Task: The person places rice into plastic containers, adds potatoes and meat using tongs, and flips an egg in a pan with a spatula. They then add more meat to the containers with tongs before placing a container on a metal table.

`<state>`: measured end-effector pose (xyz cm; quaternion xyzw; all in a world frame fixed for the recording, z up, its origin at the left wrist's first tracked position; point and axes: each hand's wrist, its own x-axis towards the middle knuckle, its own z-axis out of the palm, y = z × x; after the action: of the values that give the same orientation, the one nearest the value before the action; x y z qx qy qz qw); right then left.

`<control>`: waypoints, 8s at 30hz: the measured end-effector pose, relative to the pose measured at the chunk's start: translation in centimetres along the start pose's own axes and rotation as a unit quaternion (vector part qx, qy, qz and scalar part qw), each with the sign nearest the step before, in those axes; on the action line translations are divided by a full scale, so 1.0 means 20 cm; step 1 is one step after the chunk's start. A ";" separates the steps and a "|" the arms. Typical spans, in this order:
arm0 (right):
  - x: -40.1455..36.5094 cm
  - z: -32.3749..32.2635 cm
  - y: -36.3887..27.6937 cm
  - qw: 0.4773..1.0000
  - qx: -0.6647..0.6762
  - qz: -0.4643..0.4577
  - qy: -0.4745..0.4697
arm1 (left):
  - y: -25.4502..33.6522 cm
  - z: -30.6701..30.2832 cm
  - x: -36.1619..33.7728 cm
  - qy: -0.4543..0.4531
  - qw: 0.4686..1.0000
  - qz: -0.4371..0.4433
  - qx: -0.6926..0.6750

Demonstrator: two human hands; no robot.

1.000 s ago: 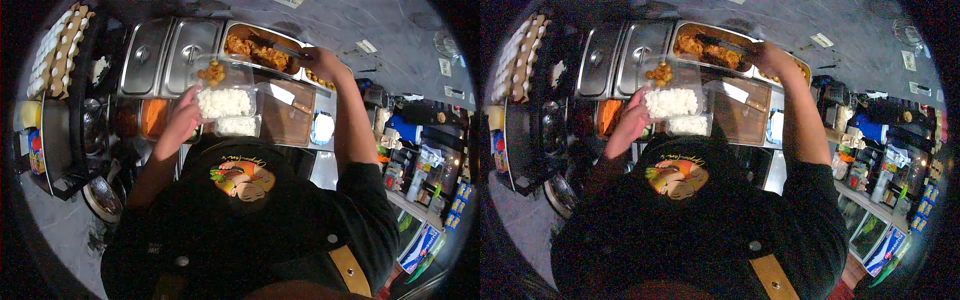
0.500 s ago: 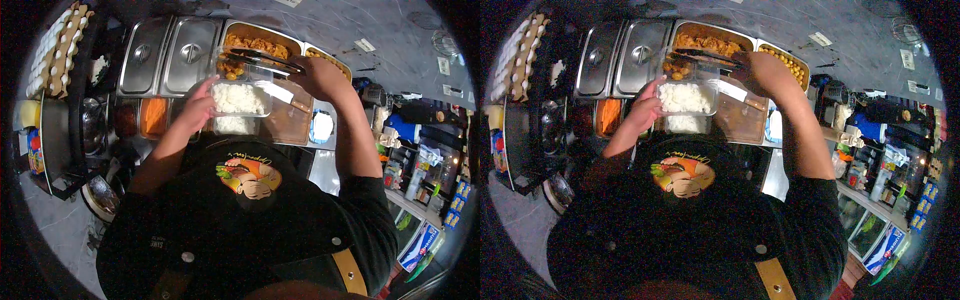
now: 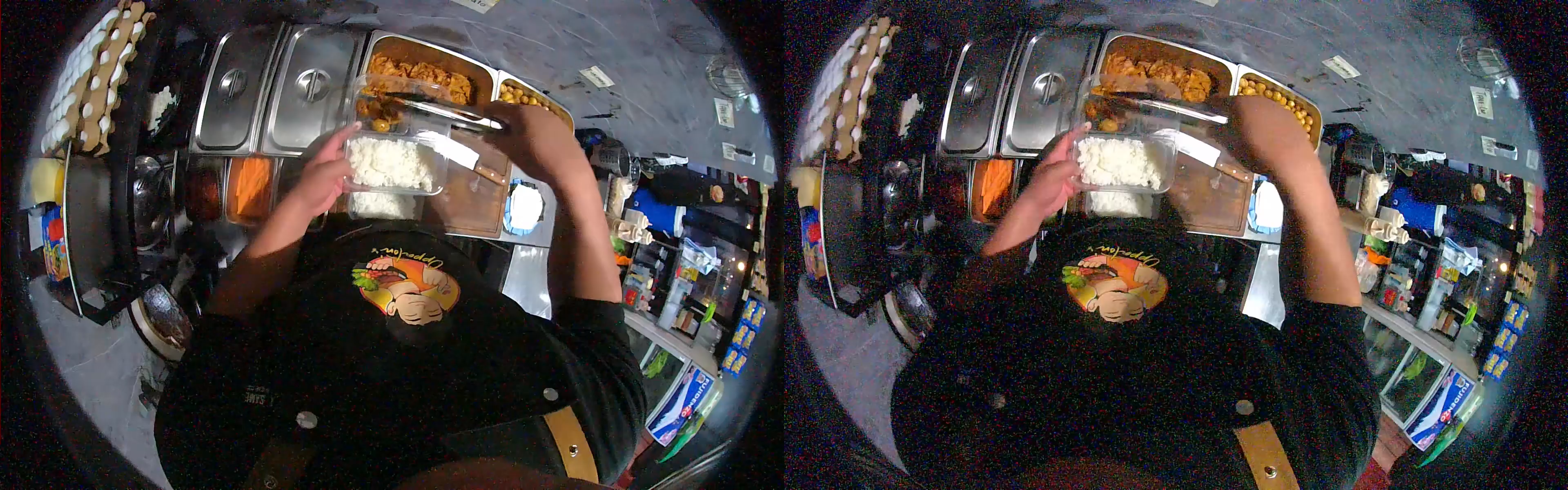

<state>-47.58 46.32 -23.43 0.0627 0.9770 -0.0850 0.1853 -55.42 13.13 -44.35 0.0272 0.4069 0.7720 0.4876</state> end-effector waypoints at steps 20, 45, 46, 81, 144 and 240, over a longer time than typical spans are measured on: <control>0.06 0.11 -0.16 0.996 -0.074 0.039 -0.021 | -0.03 0.01 0.02 0.001 0.999 -0.013 -0.035; -0.05 -0.03 -0.13 0.995 -0.027 0.075 -0.054 | -0.09 -0.03 0.00 -0.029 0.999 -0.023 -0.033; -0.04 -0.01 -0.14 0.997 -0.035 0.058 -0.046 | -0.08 -0.02 0.01 -0.035 0.998 -0.019 -0.043; 0.91 0.60 0.27 0.992 -0.077 0.049 -0.092 | -0.02 -0.16 -0.22 0.040 0.998 -0.021 -0.044; 0.28 0.68 0.47 0.983 0.147 0.040 0.099 | -0.28 0.20 -0.17 0.004 0.999 -0.014 -0.034; -0.89 1.44 1.67 0.958 0.261 0.111 -0.035 | -0.75 0.08 -0.11 -0.075 0.495 -0.163 0.850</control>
<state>-15.83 71.97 -47.96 0.2142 0.9004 -0.3184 0.2051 -42.57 15.40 -52.38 0.4200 0.8253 -0.0456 0.3746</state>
